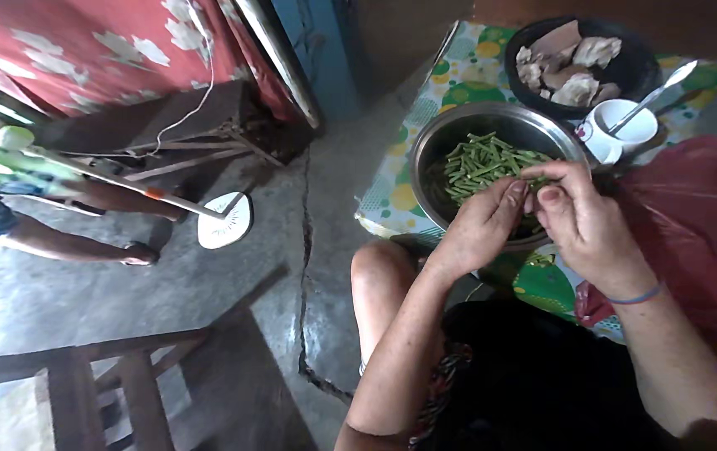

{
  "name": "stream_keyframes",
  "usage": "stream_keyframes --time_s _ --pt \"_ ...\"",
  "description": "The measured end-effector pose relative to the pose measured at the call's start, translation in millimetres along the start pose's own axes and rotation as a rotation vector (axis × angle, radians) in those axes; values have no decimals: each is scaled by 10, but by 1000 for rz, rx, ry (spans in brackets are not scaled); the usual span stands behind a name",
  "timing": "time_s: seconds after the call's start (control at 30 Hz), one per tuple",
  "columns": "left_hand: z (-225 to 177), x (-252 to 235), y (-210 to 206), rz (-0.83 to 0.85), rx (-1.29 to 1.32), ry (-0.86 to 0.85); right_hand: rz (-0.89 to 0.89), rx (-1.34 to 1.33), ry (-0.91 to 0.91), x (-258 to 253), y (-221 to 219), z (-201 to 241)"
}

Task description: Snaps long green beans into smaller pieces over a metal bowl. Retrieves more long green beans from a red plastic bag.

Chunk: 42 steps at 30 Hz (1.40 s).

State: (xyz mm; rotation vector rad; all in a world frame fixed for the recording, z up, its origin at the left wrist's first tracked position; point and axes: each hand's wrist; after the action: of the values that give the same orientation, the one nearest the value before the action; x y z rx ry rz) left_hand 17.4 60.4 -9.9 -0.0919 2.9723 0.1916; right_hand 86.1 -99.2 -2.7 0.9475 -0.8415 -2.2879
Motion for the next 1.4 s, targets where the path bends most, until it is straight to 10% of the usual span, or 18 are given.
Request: stream_keyframes --time_s 0.43,0.77,0.93,1.13,1.4 --pt "98 -87 -13 -111 -397 8 180 -260 -439 -181 457 -120" --pt "143 -83 113 -779 -87 -44 -2 103 -265 128 867 -192" --pt "102 -9 -199 -507 -484 -247 -156 228 -325 490 1234 -308" --pt "152 -361 -531 314 -1141 -110 -118 242 -514 1276 1645 -709" --pt "247 -1006 -134 377 -1324 80 -181 199 -694 1840 1760 -744"
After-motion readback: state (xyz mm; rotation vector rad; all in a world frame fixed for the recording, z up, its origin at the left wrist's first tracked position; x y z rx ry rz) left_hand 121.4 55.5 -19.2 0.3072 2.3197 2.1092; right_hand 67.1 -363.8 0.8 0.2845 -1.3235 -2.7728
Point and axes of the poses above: each hand's wrist, its own x-axis away from the middle knuckle, its own y-axis out of the back of the hand, z = x × y, and after that the axes turned 2 degrees about -x, right-handed
